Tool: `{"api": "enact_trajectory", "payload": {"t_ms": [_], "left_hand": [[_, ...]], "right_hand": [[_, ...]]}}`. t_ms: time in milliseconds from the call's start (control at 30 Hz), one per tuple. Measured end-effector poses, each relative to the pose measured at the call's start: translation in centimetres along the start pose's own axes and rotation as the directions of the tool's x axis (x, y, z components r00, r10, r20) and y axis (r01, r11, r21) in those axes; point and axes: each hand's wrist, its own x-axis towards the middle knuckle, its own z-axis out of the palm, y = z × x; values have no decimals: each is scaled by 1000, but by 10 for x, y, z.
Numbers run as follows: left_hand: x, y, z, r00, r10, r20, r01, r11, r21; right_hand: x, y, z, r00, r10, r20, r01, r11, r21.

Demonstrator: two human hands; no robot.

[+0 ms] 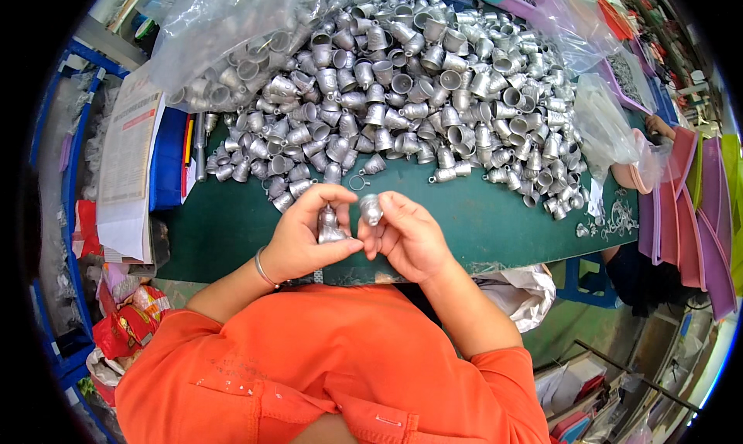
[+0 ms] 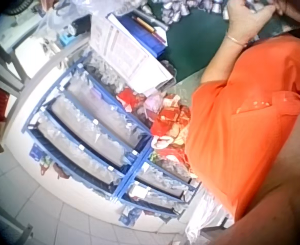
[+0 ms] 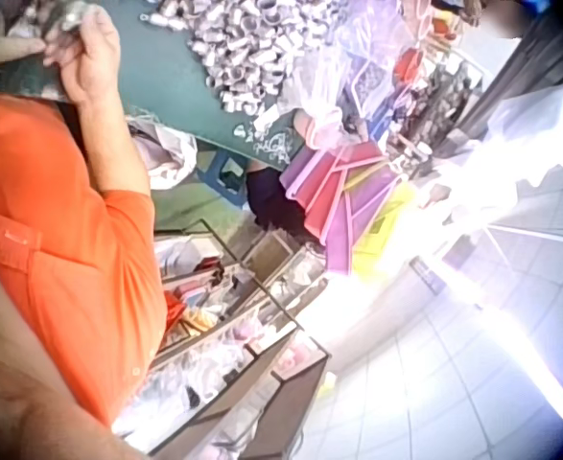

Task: The person retrieves a paper bag from a pile of sacks, opens it, and walks to a workbench. They then pick up small silver metal bells from a large pile on the table and place them into the bag.

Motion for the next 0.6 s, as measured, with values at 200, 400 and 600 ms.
{"api": "enact_trajectory", "payload": {"t_ms": [200,400,600], "left_hand": [[-4,-6,-2,999,-38,-21,37,999,-19],[-1,-3,-13,944,-287,162,286,468,-836],[-5,-1,-15,948,-309,82,223,453,-863]], "right_hand": [[2,-4,16,961,-276,-35,53,307,-950],[36,-14,14,813,-493,310,-57,-597,-800],[41,-8,8,792,-544,277,-116,-580,-807]]}}
